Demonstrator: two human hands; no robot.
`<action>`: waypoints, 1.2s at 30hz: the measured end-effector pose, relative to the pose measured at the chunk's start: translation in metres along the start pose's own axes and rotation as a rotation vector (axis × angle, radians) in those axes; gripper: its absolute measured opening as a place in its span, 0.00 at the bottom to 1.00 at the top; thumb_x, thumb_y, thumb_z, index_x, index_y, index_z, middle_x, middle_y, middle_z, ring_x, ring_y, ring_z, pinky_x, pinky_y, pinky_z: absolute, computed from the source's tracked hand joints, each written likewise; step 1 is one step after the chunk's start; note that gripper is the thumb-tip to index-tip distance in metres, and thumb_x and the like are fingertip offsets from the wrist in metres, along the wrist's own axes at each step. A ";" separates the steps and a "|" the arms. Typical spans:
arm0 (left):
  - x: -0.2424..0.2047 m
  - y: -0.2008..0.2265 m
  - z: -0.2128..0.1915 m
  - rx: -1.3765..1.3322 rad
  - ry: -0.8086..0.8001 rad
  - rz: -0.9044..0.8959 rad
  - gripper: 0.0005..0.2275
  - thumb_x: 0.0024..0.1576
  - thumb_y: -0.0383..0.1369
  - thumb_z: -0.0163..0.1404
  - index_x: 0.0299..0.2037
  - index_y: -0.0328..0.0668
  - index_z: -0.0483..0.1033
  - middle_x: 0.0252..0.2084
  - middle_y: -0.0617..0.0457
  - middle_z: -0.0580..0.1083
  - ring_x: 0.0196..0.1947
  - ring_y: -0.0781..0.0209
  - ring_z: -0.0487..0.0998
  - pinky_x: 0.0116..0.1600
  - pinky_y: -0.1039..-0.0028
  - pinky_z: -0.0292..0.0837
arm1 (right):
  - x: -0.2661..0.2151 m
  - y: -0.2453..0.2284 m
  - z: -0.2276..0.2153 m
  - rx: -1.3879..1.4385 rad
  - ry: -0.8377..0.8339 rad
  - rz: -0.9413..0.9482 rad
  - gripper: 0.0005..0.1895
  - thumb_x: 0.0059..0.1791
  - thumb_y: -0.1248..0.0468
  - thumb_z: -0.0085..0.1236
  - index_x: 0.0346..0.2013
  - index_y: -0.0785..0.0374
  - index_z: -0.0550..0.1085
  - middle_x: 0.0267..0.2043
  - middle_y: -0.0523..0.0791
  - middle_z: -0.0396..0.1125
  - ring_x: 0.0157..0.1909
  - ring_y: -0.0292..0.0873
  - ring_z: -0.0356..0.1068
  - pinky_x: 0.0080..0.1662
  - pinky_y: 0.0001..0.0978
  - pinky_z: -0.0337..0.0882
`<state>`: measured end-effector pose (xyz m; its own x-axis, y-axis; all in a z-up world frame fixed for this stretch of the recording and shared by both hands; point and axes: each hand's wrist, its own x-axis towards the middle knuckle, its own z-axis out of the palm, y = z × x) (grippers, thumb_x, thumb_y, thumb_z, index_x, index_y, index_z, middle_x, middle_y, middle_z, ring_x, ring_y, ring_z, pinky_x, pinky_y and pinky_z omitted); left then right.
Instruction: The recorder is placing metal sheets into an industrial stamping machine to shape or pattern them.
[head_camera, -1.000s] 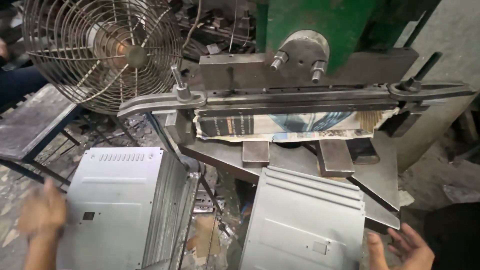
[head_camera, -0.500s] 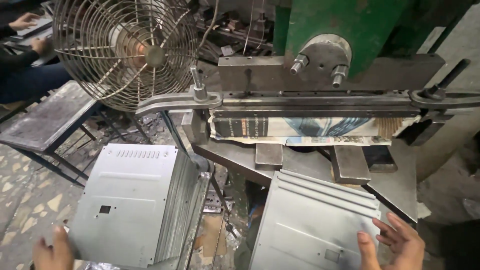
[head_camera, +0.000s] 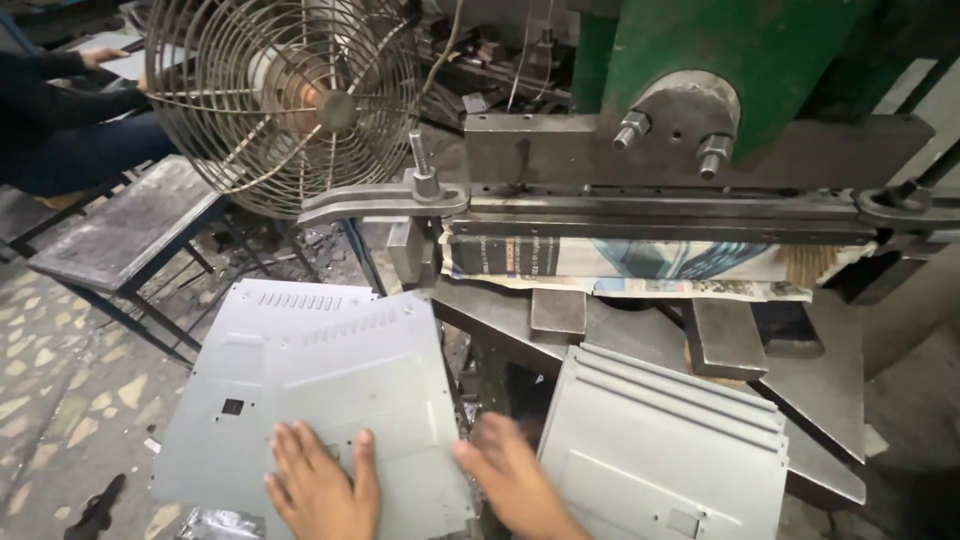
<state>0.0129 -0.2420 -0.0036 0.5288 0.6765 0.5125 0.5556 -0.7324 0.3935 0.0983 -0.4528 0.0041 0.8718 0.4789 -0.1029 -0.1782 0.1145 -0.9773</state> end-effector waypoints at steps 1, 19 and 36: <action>-0.005 0.004 -0.002 -0.031 0.018 0.009 0.40 0.57 0.58 0.42 0.71 0.29 0.57 0.76 0.34 0.53 0.77 0.41 0.50 0.74 0.44 0.39 | 0.013 0.007 0.017 0.234 -0.150 0.115 0.29 0.51 0.59 0.60 0.62 0.71 0.64 0.56 0.53 0.73 0.56 0.45 0.72 0.58 0.38 0.73; 0.056 0.245 -0.043 -1.450 -0.919 -0.100 0.18 0.63 0.36 0.46 0.59 0.33 0.72 0.50 0.50 0.79 0.49 0.63 0.76 0.55 0.72 0.71 | -0.060 -0.209 -0.180 0.024 0.614 0.349 0.30 0.48 0.48 0.60 0.58 0.64 0.72 0.49 0.51 0.76 0.48 0.47 0.75 0.49 0.42 0.74; 0.048 0.297 -0.011 -1.391 -0.904 -0.163 0.15 0.61 0.34 0.48 0.53 0.30 0.74 0.48 0.48 0.80 0.47 0.62 0.76 0.55 0.74 0.69 | -0.046 -0.230 -0.241 -0.001 0.481 0.331 0.23 0.48 0.51 0.59 0.48 0.68 0.78 0.39 0.48 0.77 0.34 0.41 0.74 0.39 0.37 0.75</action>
<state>0.1963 -0.4279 0.1459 0.9779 0.2081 0.0184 -0.0560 0.1764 0.9827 0.2090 -0.7108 0.1894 0.8792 0.0397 -0.4747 -0.4758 0.0250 -0.8792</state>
